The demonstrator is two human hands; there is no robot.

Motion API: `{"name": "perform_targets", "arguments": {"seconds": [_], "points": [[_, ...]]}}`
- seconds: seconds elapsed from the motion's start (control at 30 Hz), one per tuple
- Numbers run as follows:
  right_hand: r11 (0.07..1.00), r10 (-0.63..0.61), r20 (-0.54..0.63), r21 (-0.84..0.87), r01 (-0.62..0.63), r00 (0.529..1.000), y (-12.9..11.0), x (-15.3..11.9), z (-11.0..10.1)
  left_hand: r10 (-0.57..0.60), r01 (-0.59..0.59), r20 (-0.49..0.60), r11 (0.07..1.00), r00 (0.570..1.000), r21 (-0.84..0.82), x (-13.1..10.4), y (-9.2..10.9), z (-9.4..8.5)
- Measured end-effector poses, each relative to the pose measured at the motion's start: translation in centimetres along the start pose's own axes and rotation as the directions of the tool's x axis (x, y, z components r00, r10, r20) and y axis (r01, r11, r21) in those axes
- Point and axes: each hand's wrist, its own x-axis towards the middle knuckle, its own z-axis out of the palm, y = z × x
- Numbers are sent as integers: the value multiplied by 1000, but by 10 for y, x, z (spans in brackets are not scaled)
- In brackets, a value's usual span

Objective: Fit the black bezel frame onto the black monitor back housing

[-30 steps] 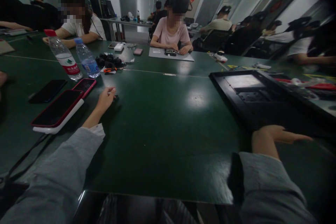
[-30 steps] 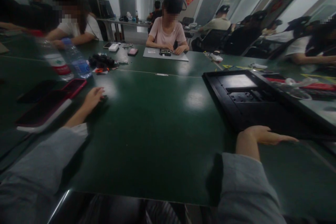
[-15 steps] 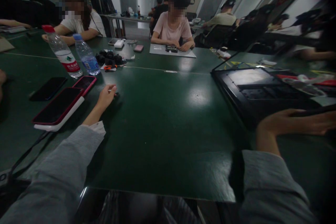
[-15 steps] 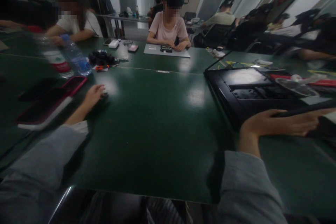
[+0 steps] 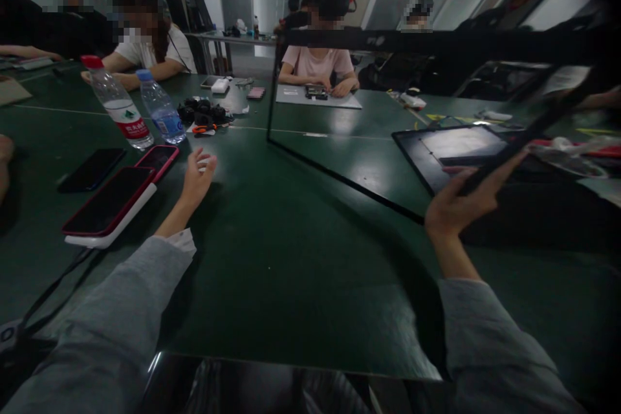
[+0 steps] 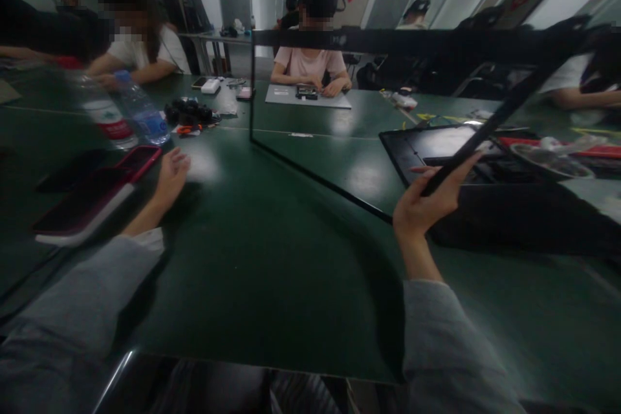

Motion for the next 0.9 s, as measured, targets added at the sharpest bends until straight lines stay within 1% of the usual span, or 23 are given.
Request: {"name": "perform_targets", "arguments": {"seconds": [0.03,0.1,0.17,0.23,0.27,0.3,0.33,0.4,0.43,0.5,0.57,0.63,0.7,0.73,0.8,0.9], "points": [[999,25,0,27,-25,1000,-2,-3,5,9,-9,-23,1000,1000,-7,-1,2,1],[992,99,53,66,-103,994,-3,-10,13,13,-14,-30,999,999,-38,-3,8,3],[981,170,136,74,-181,976,-2,-17,19,-3,6,36,996,999,-92,-8,16,4],[970,214,175,77,-231,961,-2,-21,24,-29,50,150,989,988,-137,-14,24,6],[966,227,188,81,-245,956,-2,-23,27,-43,70,187,987,981,-142,-16,27,7],[964,233,202,81,-254,951,-2,-24,29,-50,78,188,986,981,-146,-18,29,8],[963,237,225,75,-259,945,-2,-26,31,-56,81,166,986,985,-148,-20,31,8],[964,241,282,38,-262,929,0,-30,36,-75,86,75,984,994,-155,-22,32,9],[966,242,315,14,-260,918,3,-32,38,-95,99,35,983,995,-157,-22,31,9],[966,244,384,-15,-258,891,9,-38,43,-143,141,-7,982,990,-125,-21,29,8],[967,233,444,-10,-256,865,16,-43,47,-144,144,-20,990,989,-3,-21,27,5],[969,201,492,29,-247,847,23,-46,49,-95,96,-16,968,995,234,-21,25,2],[968,168,522,73,-241,836,29,-48,50,-57,40,19,875,998,483,-23,25,0],[968,160,533,82,-239,830,32,-48,50,-49,15,43,818,998,575,-24,25,-1],[970,171,551,50,-237,817,38,-49,51,-42,-31,90,731,995,681,-26,25,-2],[979,183,558,-31,-201,809,45,-50,55,-30,-77,131,670,991,739,-28,24,-3]]}}
